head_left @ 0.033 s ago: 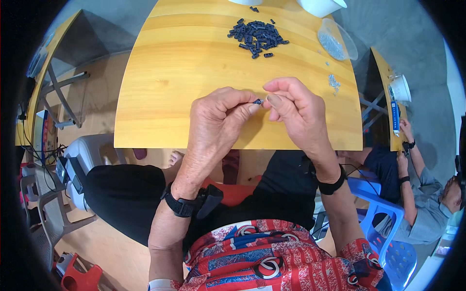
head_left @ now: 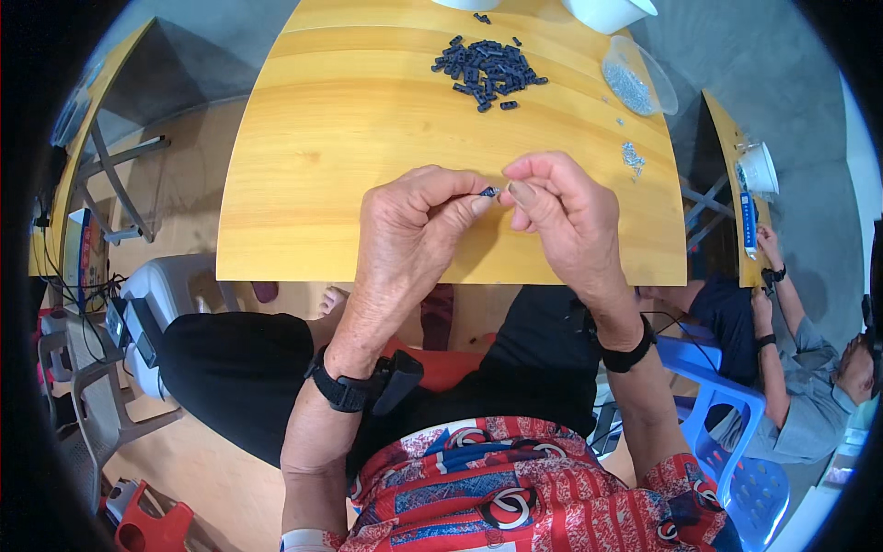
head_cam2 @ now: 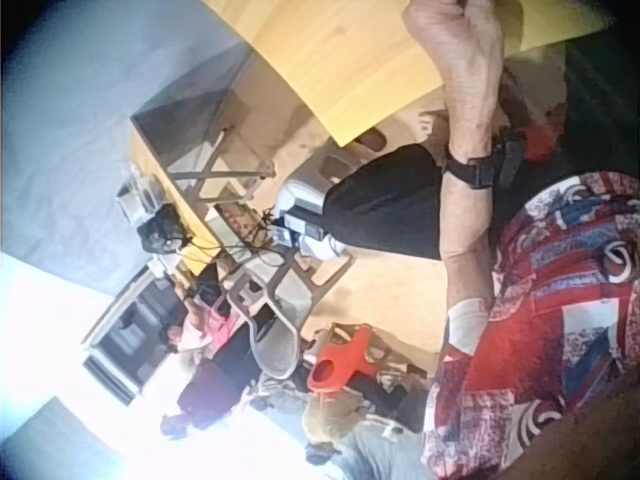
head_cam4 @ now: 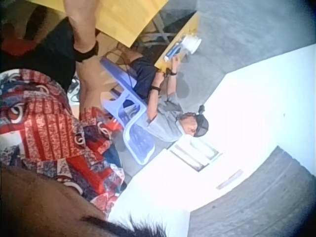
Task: The recorder is assembling small black plastic components with tiny silver metallic pins at a table.
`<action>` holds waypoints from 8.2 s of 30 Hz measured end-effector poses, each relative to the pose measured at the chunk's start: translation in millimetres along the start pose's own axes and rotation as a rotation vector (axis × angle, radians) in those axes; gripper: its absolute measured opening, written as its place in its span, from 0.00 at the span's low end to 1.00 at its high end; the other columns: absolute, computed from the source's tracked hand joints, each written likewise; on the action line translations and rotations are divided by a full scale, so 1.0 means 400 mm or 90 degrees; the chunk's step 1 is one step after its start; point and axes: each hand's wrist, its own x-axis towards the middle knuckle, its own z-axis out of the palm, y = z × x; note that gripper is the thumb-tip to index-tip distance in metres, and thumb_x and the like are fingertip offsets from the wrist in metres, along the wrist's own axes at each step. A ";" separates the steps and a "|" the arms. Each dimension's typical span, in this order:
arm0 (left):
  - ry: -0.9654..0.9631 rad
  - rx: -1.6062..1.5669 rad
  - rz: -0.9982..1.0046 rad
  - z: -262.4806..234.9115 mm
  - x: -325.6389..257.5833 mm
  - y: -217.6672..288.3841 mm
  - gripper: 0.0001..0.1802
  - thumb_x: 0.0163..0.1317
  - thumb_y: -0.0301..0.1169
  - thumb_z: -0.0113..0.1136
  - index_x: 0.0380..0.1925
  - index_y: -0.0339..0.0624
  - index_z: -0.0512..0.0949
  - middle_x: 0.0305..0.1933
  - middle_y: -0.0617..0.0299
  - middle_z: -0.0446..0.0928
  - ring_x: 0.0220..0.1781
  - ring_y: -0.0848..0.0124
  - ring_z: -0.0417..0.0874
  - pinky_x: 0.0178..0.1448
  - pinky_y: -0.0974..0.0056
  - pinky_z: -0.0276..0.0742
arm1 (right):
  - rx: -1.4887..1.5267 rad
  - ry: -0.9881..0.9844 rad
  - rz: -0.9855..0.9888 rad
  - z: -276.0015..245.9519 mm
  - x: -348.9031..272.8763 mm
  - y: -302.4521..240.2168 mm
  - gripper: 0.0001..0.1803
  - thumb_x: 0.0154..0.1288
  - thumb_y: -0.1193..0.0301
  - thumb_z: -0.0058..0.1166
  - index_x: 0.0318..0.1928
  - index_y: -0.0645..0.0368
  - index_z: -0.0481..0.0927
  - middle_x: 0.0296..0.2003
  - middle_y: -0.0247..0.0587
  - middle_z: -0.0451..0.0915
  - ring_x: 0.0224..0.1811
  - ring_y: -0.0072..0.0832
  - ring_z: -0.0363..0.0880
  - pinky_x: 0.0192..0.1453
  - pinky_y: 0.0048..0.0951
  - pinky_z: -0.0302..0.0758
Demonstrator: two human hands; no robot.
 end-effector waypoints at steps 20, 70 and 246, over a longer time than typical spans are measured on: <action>0.037 0.113 0.064 0.013 -0.003 -0.006 0.06 0.50 0.20 0.65 0.30 0.38 0.81 0.26 0.55 0.80 0.29 0.67 0.81 0.34 0.68 0.75 | -0.347 0.088 -0.428 0.029 -0.013 0.033 0.04 0.53 0.80 0.52 0.31 0.65 0.75 0.24 0.44 0.76 0.26 0.38 0.79 0.29 0.32 0.76; 0.011 -0.085 -0.083 -0.003 0.012 0.021 0.05 0.55 0.20 0.63 0.32 0.34 0.81 0.30 0.61 0.80 0.33 0.77 0.78 0.38 0.73 0.74 | -0.505 0.041 -0.226 -0.111 0.298 0.114 0.05 0.57 0.74 0.56 0.34 0.58 0.81 0.29 0.43 0.77 0.34 0.39 0.77 0.38 0.34 0.73; -0.093 -0.139 -0.266 0.150 0.006 0.059 0.10 0.61 0.26 0.53 0.36 0.31 0.82 0.28 0.58 0.82 0.29 0.74 0.81 0.38 0.72 0.75 | -0.440 0.055 -0.542 -0.146 0.006 0.091 0.13 0.47 0.67 0.60 0.28 0.60 0.70 0.20 0.36 0.69 0.21 0.31 0.74 0.24 0.30 0.71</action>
